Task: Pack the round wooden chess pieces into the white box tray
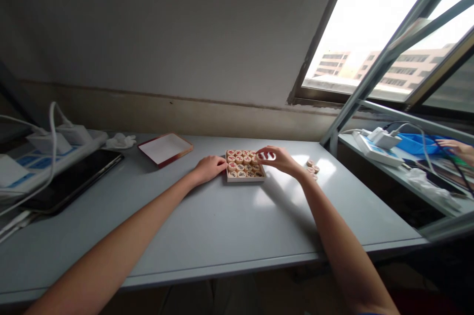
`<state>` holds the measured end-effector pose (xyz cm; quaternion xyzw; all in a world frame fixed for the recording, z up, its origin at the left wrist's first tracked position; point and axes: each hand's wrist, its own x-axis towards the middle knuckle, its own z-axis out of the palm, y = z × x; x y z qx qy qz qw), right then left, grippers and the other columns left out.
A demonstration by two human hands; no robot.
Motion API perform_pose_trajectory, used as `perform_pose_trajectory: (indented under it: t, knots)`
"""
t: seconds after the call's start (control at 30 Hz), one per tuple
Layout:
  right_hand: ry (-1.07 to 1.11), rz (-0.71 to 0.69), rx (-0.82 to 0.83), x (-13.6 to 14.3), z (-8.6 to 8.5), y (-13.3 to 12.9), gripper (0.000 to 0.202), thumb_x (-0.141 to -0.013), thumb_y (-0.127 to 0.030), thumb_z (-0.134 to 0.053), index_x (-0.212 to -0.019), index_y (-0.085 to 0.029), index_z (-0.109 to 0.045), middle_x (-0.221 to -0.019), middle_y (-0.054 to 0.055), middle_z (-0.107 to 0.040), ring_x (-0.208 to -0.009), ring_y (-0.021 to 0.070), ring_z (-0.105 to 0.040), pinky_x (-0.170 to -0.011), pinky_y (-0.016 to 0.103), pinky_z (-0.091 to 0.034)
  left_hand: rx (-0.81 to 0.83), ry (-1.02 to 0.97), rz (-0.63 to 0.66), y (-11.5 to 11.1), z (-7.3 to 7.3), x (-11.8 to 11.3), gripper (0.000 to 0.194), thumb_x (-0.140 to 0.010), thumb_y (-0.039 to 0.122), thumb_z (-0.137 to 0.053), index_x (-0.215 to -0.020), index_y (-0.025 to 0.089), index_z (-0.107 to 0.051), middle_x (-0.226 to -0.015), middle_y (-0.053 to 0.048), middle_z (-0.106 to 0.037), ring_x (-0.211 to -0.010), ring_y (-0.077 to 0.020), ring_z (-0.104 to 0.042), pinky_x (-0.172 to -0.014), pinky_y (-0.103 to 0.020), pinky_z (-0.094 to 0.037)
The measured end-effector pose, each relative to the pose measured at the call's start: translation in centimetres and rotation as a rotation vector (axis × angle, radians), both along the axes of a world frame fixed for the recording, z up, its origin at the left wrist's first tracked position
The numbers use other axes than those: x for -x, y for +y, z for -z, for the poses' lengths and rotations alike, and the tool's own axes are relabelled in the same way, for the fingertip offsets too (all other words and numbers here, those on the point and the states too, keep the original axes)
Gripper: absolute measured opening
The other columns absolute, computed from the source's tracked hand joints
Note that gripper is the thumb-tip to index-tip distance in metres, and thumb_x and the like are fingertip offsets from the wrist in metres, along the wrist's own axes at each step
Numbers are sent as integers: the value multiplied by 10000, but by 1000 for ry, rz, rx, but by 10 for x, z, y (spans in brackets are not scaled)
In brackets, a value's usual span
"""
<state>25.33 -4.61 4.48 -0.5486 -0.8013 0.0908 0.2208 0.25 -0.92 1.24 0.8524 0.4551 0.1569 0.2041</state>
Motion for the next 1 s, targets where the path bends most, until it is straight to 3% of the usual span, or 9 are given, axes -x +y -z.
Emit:
perform_pose_trajectory:
  t: [0.1,0.23,0.47,0.7,1.0]
  knots:
    - [-80,-87,-47,27,3,-3,251,-769,-403,-562,-923,-221,-638,-799,19,-631,-715,139,-541,-717,279,-352,-1,-3,2,-1,-1,0,324,-787,347,-358,-609,179,-571,-683,-22,-615,-621,-148,-493,-542,-246,-257]
    - [-174,-93,-94,40,12,-4,201,-777,-354,-573,-935,-244,-628,-918,29,-652,-849,176,-566,-792,324,-318,-7,8,5,-2,-2,0,333,-786,348,-354,-617,182,-588,-696,-25,-625,-633,-157,-507,-546,-251,-263]
    - [-182,-85,-110,41,12,-5,357,-771,-334,-585,-1106,-218,-537,-867,33,-666,-800,171,-589,-770,315,-337,-17,22,1,-2,-3,0,345,-802,350,-352,-670,187,-625,-734,-29,-650,-654,-166,-532,-549,-252,-278]
    - [-147,-79,-110,45,13,-6,275,-791,-293,-562,-1049,-198,-565,-893,50,-664,-782,165,-588,-765,323,-364,-12,32,-3,-1,-1,0,360,-792,378,-344,-668,192,-626,-716,-33,-644,-643,-171,-524,-548,-250,-271]
    - [114,-108,56,37,11,-2,272,-772,-260,-546,-1037,-209,-585,-826,21,-659,-710,129,-589,-637,238,-438,-19,22,5,-2,-2,0,347,-799,359,-348,-650,184,-608,-715,-33,-641,-640,-164,-520,-545,-250,-267]
